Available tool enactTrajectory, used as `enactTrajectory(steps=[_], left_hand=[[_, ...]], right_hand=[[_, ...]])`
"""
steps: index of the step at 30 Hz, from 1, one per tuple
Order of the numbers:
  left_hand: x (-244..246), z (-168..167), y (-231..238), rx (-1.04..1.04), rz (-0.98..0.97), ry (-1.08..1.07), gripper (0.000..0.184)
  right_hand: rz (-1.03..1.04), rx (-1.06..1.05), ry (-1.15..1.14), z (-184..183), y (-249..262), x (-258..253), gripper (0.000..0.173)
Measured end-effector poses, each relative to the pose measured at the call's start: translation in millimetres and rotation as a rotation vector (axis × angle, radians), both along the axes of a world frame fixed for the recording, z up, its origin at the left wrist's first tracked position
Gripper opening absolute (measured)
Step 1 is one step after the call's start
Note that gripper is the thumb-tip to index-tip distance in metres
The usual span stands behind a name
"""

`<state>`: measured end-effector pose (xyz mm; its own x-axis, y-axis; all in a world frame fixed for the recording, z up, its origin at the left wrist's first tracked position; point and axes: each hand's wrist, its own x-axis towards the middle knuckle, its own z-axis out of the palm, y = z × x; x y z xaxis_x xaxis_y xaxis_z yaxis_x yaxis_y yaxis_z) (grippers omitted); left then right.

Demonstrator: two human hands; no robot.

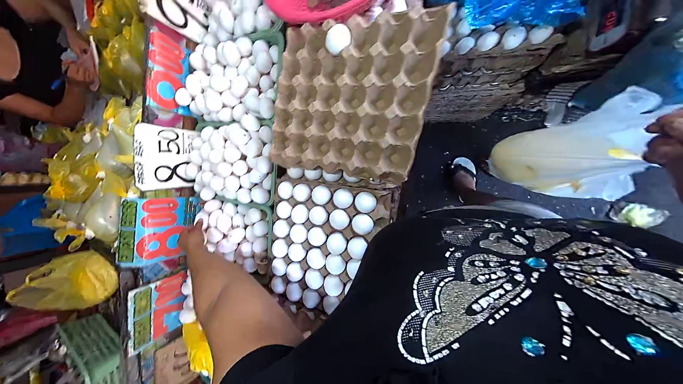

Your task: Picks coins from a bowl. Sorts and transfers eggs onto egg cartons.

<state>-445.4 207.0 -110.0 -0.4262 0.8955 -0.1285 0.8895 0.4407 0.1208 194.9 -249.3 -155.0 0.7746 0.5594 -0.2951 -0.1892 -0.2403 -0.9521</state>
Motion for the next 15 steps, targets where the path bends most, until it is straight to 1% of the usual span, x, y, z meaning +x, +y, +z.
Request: enactTrajectory(steps=[2,4,5,6,7,8,9,11,13,15], left_hand=[[27,15,14,0.005,-0.033,0.101,0.055],[83,37,23,0.182,-0.092,0.12,0.056],[122,47,23,0.302,-0.172,0.028,0.053],[162,52,25,0.399,-0.304,-0.116,0.05],[203,54,25,0.44,-0.461,-0.256,0.048],[249,56,20,0.412,-0.626,-0.355,0.046],[295,57,13,0.333,-0.78,-0.42,0.045],[382,55,-10,0.148,-0.996,-0.467,0.044],[448,49,-29,0.023,-1.081,-0.4,0.048],[487,42,-38,-0.025,-1.086,-0.256,0.057]], right_hand=[[0.047,0.094,-0.062,-4,-10,4,0.014],[0.064,0.118,-0.076,-7,-14,4,0.012],[0.065,0.115,-0.074,-7,-14,2,0.012],[0.061,0.104,-0.076,-4,-11,-1,0.011],[0.057,0.092,-0.076,0,-9,-4,0.011],[0.056,0.08,-0.073,4,-6,-6,0.012],[0.057,0.072,-0.066,7,-5,-8,0.011],[0.066,0.056,-0.072,12,-5,-9,0.012],[0.079,0.019,-0.077,17,-9,-14,0.011],[0.075,0.029,-0.082,16,-11,-19,0.013]])
